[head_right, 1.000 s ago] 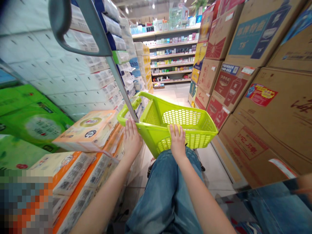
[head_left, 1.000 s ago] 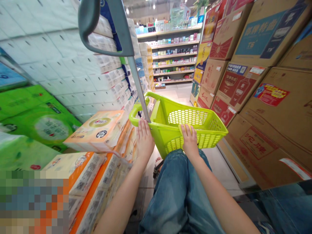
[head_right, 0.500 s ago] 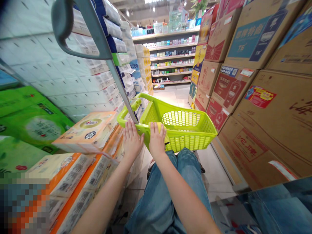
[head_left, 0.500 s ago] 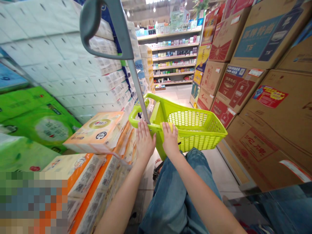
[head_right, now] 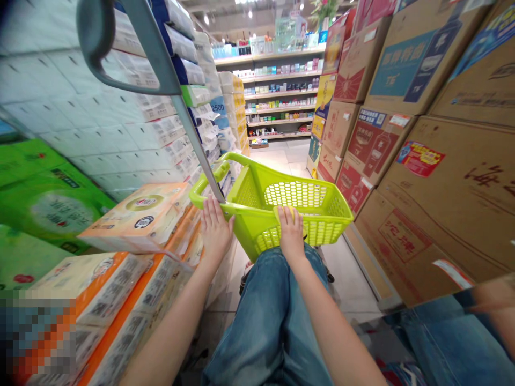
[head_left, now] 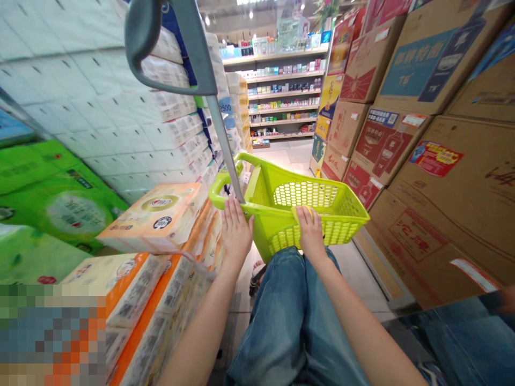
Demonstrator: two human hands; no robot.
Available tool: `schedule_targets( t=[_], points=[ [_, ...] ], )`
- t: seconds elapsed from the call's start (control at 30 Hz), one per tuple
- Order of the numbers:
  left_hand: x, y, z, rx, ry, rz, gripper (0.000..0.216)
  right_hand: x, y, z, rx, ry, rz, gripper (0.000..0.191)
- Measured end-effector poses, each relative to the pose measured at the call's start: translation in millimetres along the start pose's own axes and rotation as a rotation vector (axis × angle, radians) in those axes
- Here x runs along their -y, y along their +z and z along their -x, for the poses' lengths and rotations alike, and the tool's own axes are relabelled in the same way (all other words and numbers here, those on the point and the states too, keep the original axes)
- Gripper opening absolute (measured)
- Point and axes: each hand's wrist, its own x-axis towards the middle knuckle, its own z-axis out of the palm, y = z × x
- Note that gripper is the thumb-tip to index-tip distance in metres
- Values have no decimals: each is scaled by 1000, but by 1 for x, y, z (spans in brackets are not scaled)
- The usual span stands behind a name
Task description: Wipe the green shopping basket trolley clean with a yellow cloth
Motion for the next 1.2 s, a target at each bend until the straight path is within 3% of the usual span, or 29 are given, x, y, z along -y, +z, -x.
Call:
schedule_targets(
  t=[0.13,0.23,0.37,0.57,0.67,0.83,0.93,1.07,1.2],
  points=[
    [0,1,0,-16,-6,25,73,-43,4,12,-43,69,80,72],
    [0,2,1,-26,-1,35,73,-42,6,11,-51,144,77,72],
    [1,3,1,-38,11,30,72,10,5,-5,19,230,-1,77],
    [4,2,1,-32,15,12,67,129,-7,-39,85,76,-174,71],
    [5,0,1,-17,20,-1,60,151,-13,-46,66,21,-220,65],
    [5,0,2,-38,44,-6,73,116,-11,-34,49,-90,-189,69],
    [5,0,2,-39,47,-7,75,76,-6,-20,46,-54,-97,77],
    [5,0,2,-32,49,-9,75,23,-1,-3,22,11,24,72],
    [4,-1,2,-30,40,19,74,-6,0,6,12,54,100,70]
  ],
)
